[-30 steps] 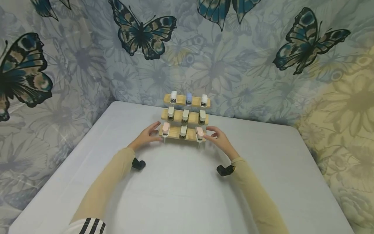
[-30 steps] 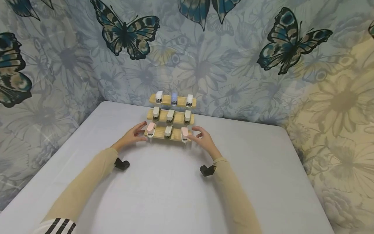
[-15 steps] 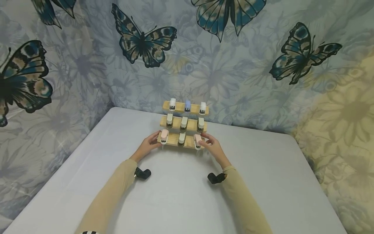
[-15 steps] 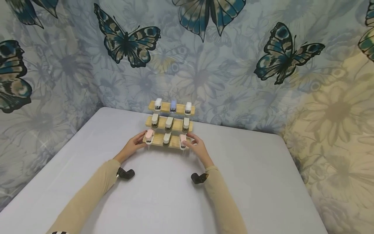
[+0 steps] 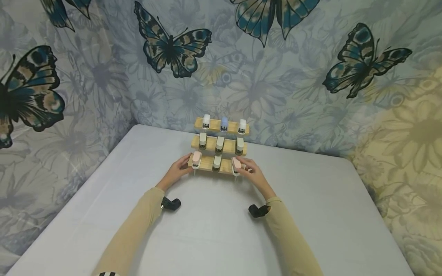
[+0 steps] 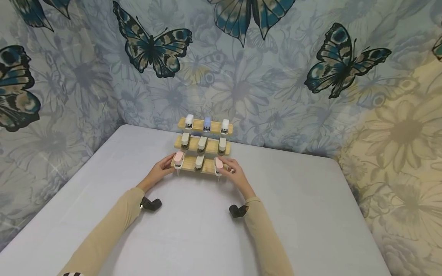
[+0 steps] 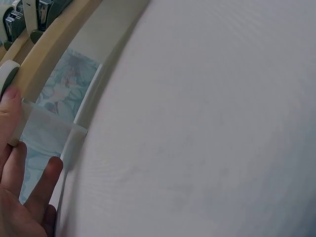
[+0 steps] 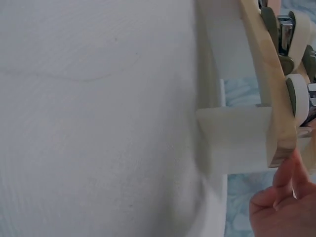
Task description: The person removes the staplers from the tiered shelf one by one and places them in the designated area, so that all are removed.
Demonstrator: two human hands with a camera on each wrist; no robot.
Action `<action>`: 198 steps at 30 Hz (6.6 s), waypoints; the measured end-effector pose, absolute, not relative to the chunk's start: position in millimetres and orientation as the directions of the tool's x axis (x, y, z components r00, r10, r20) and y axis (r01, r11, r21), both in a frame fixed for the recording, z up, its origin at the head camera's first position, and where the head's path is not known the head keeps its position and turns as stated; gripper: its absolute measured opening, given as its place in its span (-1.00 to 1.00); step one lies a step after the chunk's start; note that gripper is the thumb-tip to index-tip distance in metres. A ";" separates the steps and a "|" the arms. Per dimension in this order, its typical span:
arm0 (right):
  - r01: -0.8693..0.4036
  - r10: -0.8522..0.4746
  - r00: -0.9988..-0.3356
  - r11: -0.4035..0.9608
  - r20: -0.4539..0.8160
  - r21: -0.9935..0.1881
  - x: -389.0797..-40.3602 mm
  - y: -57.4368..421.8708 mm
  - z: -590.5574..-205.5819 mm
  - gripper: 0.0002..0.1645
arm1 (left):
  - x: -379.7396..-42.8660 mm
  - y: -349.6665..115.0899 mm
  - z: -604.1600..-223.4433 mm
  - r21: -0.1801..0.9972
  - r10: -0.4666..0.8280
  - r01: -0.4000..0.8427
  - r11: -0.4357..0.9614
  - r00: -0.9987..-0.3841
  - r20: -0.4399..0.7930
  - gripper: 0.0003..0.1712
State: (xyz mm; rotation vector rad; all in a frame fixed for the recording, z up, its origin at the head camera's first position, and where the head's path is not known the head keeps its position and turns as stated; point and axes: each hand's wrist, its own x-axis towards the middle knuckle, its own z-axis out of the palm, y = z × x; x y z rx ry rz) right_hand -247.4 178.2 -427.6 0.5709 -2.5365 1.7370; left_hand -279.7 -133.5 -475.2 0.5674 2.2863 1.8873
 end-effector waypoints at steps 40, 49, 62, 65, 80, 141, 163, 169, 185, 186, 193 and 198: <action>-0.371 -0.196 -0.925 0.278 0.326 -0.886 -246.1 175.7 -433.2 -0.47 | -295.9 -136.4 -502.6 0.977 0.321 0.177 0.117 -0.938 0.132 -0.18; -0.287 -0.144 -0.956 0.268 0.256 -0.920 -240.4 175.1 -432.8 -0.28 | -295.8 -132.3 -501.9 0.981 0.323 0.159 0.112 -0.939 0.116 -0.19; -0.381 -0.115 -0.924 0.360 0.365 -0.851 -242.5 172.7 -439.9 -0.35 | -290.4 -138.5 -497.1 0.986 0.299 0.095 0.136 -0.953 0.051 -0.16; -0.374 -0.140 -0.927 0.378 0.347 -0.847 -249.1 176.4 -445.4 -0.34 | -291.9 -140.8 -503.3 0.987 0.296 0.097 0.130 -0.954 0.055 -0.15; -0.261 -0.116 -0.965 0.402 0.234 -0.878 -253.1 194.8 -457.2 -0.27 | -292.2 -137.6 -503.2 0.984 0.304 0.154 0.086 -0.945 0.121 -0.22; -0.175 -0.097 -0.984 0.461 0.147 -0.870 -216.7 269.9 -490.0 -0.24 | -285.8 -132.2 -508.8 0.967 0.247 0.215 0.136 -0.953 0.177 -0.28; -0.207 -0.135 -0.978 0.517 0.159 -0.830 -217.2 271.2 -493.8 -0.23 | -283.2 -132.2 -504.1 0.969 0.253 0.205 0.134 -0.953 0.167 -0.30; -0.205 -0.143 -0.978 0.514 0.153 -0.833 -218.1 272.2 -491.5 -0.15 | -271.8 -129.0 -484.8 0.962 0.268 0.236 0.135 -0.944 0.194 -0.36; -0.095 -0.097 -0.994 0.540 0.050 -0.836 -218.1 270.3 -471.5 0.15 | -267.5 -130.3 -478.1 0.965 0.266 0.200 0.169 -0.952 0.150 -0.33; -0.077 -0.072 -0.996 0.548 0.045 -0.833 -216.8 268.5 -466.3 0.15 | -267.4 -130.2 -478.4 0.966 0.264 0.197 0.170 -0.953 0.148 -0.33; -0.140 -0.103 -0.989 0.417 0.106 -0.898 -212.7 252.6 -429.4 0.04 | -280.8 -131.4 -500.7 0.966 0.236 0.202 0.164 -0.958 0.160 -0.30; -0.140 -0.140 -0.985 0.299 0.102 -0.944 -219.9 237.1 -441.1 -0.12 | -283.5 -132.2 -506.5 0.955 0.226 0.236 0.180 -0.955 0.193 -0.29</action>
